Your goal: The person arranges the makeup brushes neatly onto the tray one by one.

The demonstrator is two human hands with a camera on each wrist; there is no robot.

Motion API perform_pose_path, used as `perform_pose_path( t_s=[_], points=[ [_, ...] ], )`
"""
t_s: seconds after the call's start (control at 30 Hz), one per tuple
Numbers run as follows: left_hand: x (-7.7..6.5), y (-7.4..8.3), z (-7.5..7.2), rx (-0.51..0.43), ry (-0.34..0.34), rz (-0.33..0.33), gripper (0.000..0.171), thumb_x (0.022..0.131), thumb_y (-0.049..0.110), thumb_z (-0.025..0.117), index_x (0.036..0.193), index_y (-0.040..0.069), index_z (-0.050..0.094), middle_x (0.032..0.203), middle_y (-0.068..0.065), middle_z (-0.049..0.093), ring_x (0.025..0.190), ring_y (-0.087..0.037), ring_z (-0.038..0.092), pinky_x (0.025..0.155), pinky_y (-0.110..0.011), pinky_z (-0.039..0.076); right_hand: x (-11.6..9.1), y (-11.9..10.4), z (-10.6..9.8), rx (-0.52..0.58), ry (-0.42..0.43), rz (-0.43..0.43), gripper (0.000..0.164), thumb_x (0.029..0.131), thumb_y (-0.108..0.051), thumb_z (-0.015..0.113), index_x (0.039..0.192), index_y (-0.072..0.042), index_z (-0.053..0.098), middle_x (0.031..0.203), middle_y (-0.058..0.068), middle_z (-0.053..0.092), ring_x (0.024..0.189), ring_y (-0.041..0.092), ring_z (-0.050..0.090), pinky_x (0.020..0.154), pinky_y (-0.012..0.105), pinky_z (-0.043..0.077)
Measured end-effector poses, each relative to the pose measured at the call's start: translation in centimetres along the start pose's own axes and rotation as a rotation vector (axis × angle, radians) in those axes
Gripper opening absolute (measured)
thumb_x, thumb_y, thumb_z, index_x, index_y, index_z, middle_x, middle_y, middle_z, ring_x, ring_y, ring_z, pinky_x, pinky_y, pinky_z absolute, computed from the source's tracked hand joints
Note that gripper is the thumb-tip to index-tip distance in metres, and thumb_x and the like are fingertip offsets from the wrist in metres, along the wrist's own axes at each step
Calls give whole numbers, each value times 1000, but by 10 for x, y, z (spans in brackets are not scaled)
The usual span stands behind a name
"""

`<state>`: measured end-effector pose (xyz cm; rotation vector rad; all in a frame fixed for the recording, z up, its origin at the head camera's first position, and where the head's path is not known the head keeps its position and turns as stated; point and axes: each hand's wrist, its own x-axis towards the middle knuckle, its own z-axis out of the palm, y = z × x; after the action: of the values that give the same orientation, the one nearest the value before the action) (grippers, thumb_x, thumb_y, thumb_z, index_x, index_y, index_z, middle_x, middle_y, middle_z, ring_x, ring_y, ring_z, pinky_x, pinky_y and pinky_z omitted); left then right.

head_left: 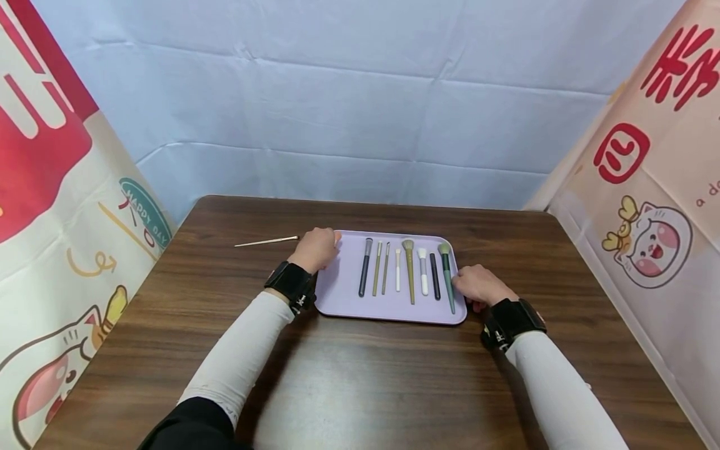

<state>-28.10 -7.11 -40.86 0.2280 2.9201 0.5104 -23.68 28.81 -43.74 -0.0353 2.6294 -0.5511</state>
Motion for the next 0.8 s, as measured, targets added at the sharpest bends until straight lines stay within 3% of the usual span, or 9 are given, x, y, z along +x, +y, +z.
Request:
perform_pose_path(
  t_s=[0.17,0.3,0.43,0.57,0.8],
  points=[
    [1,8,5,54,19,63,14,100,15,61,96,4,68,68,-6,68,53,-18,63,60,-29,50,1,1,0,-2,7,-11,32,100,-19,39,91,1,62,68,12,57,52,23,61,48,33,52],
    [0,14,10,21,15,55,18,101,16,60,92,3,67,56,-3,63,50,-18,63,57,-29,50,1,1,-1,5,-2,-3,32,100,-19,39,95,2,63,71,13,57,54,23,62,49,33,52],
    [-1,20,14,16,19,57,21,101,15,60,85,4,68,58,-3,63,50,-19,63,55,-29,49,0,1,-1,1,-3,-7,32,100,-19,39,94,2,63,71,13,58,53,23,62,49,33,52],
    [-1,24,19,44,21,73,20,101,17,61,87,4,67,60,-4,63,56,-20,63,62,-30,50,0,1,-1,-5,2,-9,31,99,-19,39,90,1,62,69,12,57,52,23,61,49,33,52],
    [0,30,23,43,-6,55,28,103,19,58,79,5,66,53,-3,61,49,-18,61,56,-27,46,0,-1,-1,-9,8,-10,32,99,-19,39,83,-2,60,66,11,56,52,23,61,48,33,52]
  ],
)
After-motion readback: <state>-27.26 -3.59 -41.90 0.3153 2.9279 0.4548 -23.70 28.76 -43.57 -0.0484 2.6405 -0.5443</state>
